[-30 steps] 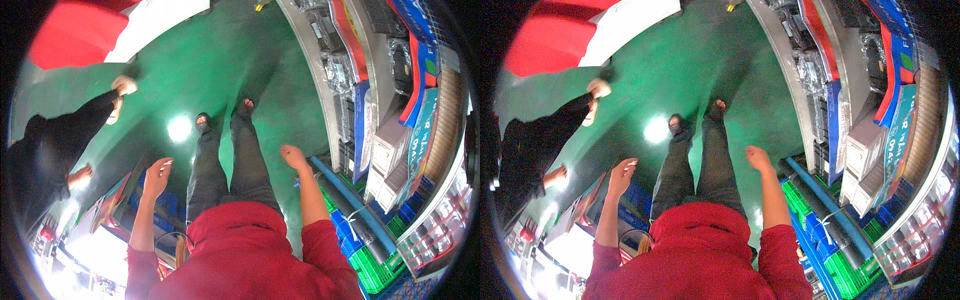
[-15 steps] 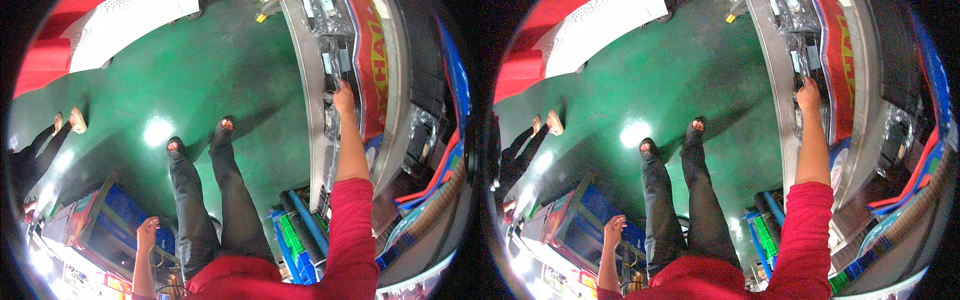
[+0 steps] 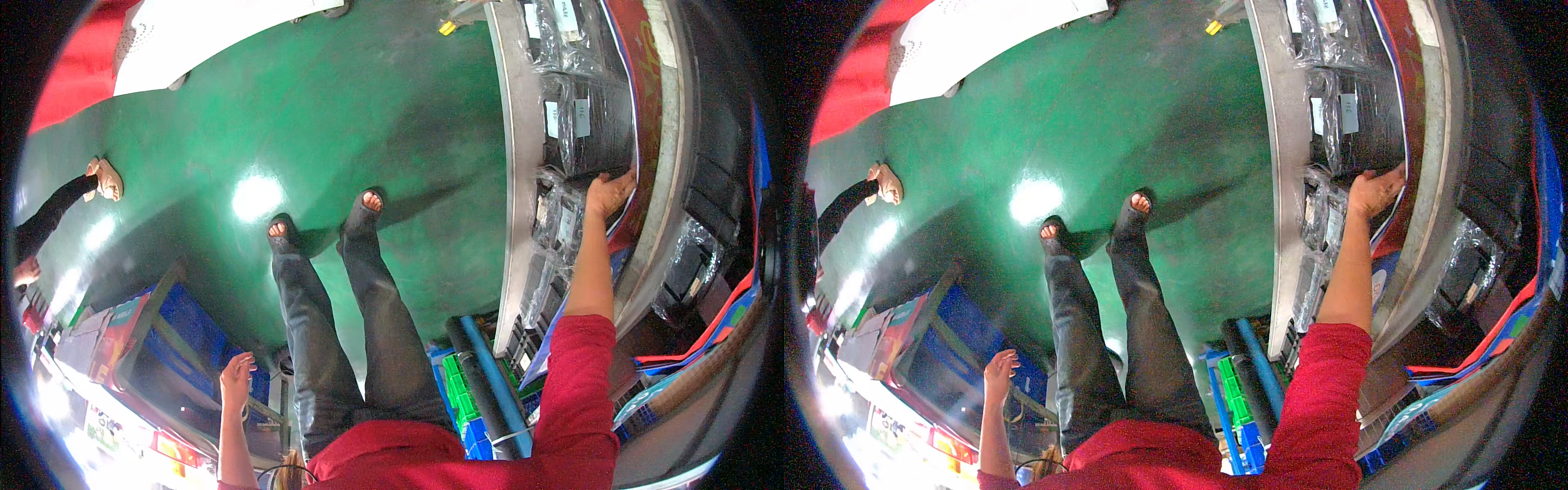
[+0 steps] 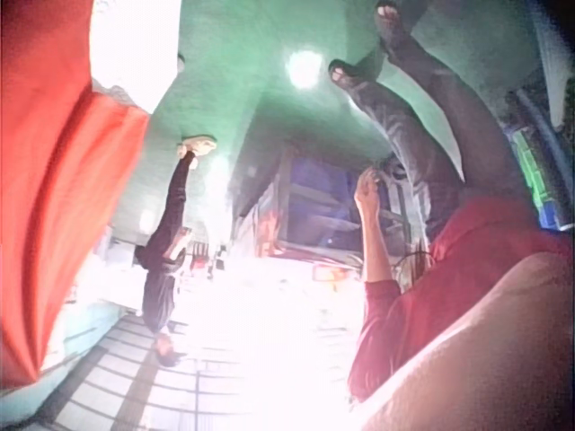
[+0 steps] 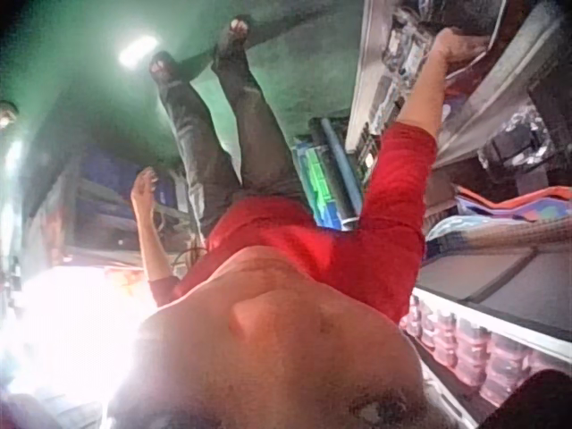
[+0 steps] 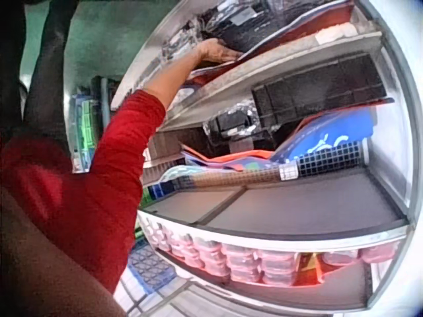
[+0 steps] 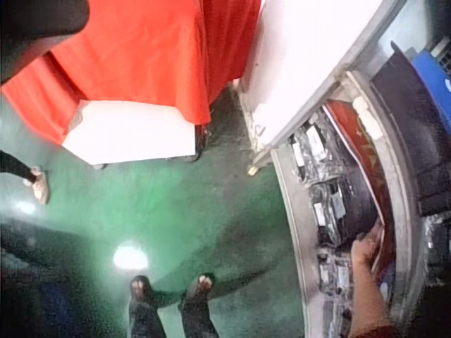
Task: The person opens a freezer, retrieves a crate, and walks to a table. They then sit on the floor and repeatedly pick up plastic-wrapped items from the crate, inspect them, and place them on a cardboard sheet.
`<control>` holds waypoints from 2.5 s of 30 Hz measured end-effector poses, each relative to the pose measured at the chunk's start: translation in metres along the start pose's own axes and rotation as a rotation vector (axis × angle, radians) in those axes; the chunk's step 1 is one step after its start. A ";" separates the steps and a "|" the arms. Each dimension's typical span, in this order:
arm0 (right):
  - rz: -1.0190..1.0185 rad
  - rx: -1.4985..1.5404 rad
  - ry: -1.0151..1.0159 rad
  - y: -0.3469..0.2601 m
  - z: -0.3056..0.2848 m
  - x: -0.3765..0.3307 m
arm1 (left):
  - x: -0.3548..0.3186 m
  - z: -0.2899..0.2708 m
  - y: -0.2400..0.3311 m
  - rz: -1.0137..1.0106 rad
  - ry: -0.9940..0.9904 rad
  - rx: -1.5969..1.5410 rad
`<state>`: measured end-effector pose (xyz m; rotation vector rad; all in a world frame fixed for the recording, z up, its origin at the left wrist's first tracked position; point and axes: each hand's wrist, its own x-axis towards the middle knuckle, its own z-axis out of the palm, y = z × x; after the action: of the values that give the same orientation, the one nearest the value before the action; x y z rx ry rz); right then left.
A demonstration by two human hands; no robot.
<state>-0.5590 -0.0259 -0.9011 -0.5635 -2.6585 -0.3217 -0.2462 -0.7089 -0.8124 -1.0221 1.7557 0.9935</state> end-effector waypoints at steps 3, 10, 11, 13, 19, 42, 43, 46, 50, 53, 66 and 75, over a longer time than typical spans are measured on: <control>0.010 0.065 -0.019 0.010 -0.003 0.003 | 0.003 0.004 -0.007 -0.018 -0.012 -0.040; 0.044 0.179 -0.097 0.002 -0.030 0.001 | 0.001 0.009 -0.015 -0.018 -0.035 -0.100; 0.020 0.144 -0.083 0.007 -0.032 -0.001 | -0.001 0.007 -0.015 -0.022 -0.034 -0.099; -0.029 0.072 -0.058 0.021 -0.029 -0.001 | -0.002 0.000 -0.017 -0.017 -0.033 -0.081; -0.179 0.230 -0.383 0.012 -0.055 -0.034 | -0.001 -0.013 -0.025 0.004 -0.034 -0.058; -0.217 0.492 -1.427 -0.090 -0.124 -0.074 | -0.118 -0.155 -0.002 0.520 0.342 -0.163; 0.161 0.809 -1.560 -0.084 -0.100 -0.047 | -0.113 -0.169 -0.012 0.527 0.384 -0.183; 0.106 0.623 -1.497 -0.220 -0.135 -0.012 | -0.132 -0.211 -0.052 0.411 0.456 -0.275; -0.135 0.785 -1.559 -0.440 -0.247 -0.060 | -0.116 -0.263 -0.086 0.347 0.536 -0.309; -0.591 0.696 -1.702 -0.575 -0.322 -0.118 | -0.119 -0.322 -0.087 0.339 0.611 -0.394; -1.871 0.422 -1.143 -0.954 -0.446 -0.186 | -0.071 -0.476 -0.071 0.270 0.760 -0.587; -2.221 0.654 -1.185 -1.213 -0.599 -0.247 | -0.051 -0.648 -0.032 0.316 0.879 -0.555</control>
<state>-0.6729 -1.3713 -0.6402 3.1794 -2.3443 0.5363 -0.3790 -1.2955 -0.5644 -1.7534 2.4662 1.4031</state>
